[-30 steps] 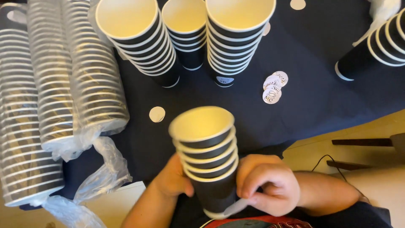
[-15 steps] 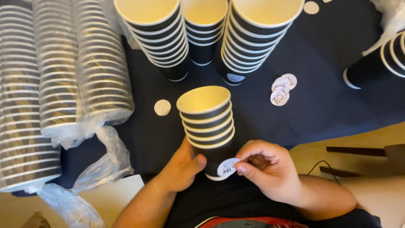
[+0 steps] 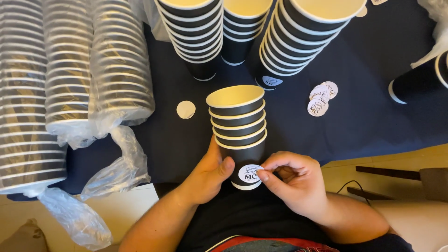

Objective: Peeling small circular stickers and applying them to the bottom of paper coffee cups.

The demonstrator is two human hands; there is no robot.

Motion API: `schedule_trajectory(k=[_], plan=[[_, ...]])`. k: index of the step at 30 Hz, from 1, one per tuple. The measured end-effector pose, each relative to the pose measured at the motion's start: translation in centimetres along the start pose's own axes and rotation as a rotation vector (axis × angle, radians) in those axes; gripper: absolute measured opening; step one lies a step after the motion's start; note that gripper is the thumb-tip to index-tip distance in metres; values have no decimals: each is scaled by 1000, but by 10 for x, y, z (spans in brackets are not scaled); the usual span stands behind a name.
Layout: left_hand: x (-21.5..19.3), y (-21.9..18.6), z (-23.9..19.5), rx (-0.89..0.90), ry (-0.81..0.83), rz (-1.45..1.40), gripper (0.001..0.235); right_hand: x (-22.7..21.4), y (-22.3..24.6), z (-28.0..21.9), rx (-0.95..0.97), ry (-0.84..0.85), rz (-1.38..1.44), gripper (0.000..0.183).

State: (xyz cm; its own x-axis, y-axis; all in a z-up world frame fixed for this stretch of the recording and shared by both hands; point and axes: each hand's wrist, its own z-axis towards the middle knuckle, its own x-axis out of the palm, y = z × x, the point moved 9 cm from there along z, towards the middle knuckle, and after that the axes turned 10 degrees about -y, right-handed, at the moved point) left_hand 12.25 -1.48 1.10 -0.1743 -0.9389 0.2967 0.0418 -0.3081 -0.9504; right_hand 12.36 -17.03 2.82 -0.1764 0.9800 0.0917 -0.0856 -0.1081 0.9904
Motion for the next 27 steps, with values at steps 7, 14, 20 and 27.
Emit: schedule_trajectory(k=[7,14,20,27], plan=[[3,2,0,-27,50,-77,90,0,0,4,15,14,34,8],[6,6,-1,-60,66,-131,92,5,13,7,-52,46,34,9],[11,-3,0,-114,10,-105,85,-4,4,4,-10,-48,-78,12],[9,-2,-4,-96,53,-78,76,8,27,12,-189,34,-185,20]])
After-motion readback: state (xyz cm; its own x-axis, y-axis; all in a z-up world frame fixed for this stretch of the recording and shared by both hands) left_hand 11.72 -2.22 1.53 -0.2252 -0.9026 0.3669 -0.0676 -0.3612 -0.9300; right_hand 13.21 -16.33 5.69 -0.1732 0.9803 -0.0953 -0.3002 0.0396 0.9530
